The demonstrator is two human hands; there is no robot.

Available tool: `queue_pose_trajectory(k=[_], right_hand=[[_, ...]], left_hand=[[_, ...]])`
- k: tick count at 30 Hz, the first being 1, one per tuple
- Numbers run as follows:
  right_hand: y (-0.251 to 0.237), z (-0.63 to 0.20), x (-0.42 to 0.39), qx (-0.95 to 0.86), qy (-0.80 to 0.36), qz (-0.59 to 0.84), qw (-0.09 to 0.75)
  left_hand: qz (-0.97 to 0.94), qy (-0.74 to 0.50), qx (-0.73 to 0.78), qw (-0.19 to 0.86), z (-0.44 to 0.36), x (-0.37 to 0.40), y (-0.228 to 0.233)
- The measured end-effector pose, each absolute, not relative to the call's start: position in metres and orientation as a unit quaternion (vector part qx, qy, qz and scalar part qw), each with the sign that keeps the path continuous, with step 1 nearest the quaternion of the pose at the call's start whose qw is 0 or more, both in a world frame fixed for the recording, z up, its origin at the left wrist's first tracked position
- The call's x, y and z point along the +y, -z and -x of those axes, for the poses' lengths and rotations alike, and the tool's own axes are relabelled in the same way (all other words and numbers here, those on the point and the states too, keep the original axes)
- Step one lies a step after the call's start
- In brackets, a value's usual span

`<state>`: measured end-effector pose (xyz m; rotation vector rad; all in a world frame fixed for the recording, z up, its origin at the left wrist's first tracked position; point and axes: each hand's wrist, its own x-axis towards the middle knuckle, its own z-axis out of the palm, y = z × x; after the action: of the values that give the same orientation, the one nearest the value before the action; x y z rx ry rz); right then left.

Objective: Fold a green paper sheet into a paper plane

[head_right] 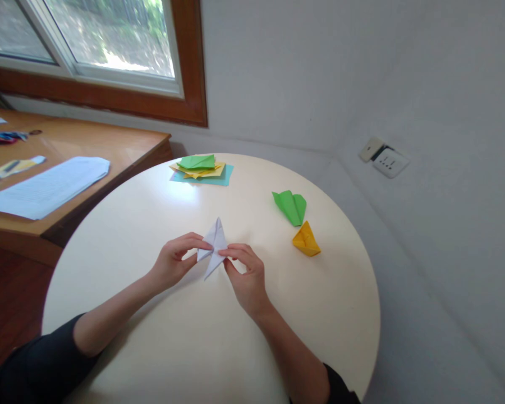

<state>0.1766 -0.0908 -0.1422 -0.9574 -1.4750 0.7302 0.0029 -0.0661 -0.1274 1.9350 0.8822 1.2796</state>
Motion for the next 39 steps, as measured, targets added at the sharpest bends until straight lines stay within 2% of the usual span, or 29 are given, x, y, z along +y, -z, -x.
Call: queue_pose_trajectory(k=[8,19,31,39], right_hand=[[0.1452,-0.1754,-0.0898,-0.616,-0.339,0.402,0.586],[0.1475,-0.1757,-0.0899,-0.607,-0.308,0.44,0.587],[0.1446,-0.1747,-0.0907,-0.618,-0.295,0.442,0.58],[0.1383,-0.1742,-0.0925,-0.643,-0.258,0.431,0.578]], left_hand=[[-0.761,-0.502,0.347,0.221,-0.0018,-0.0674,0.1267],[-0.72,-0.482,0.394,0.305,-0.005,-0.0685,0.1264],[-0.715,-0.469,0.388,0.345,-0.0049,-0.067,0.1314],[-0.746,-0.486,0.355,0.284,-0.0043,-0.0697,0.1301]])
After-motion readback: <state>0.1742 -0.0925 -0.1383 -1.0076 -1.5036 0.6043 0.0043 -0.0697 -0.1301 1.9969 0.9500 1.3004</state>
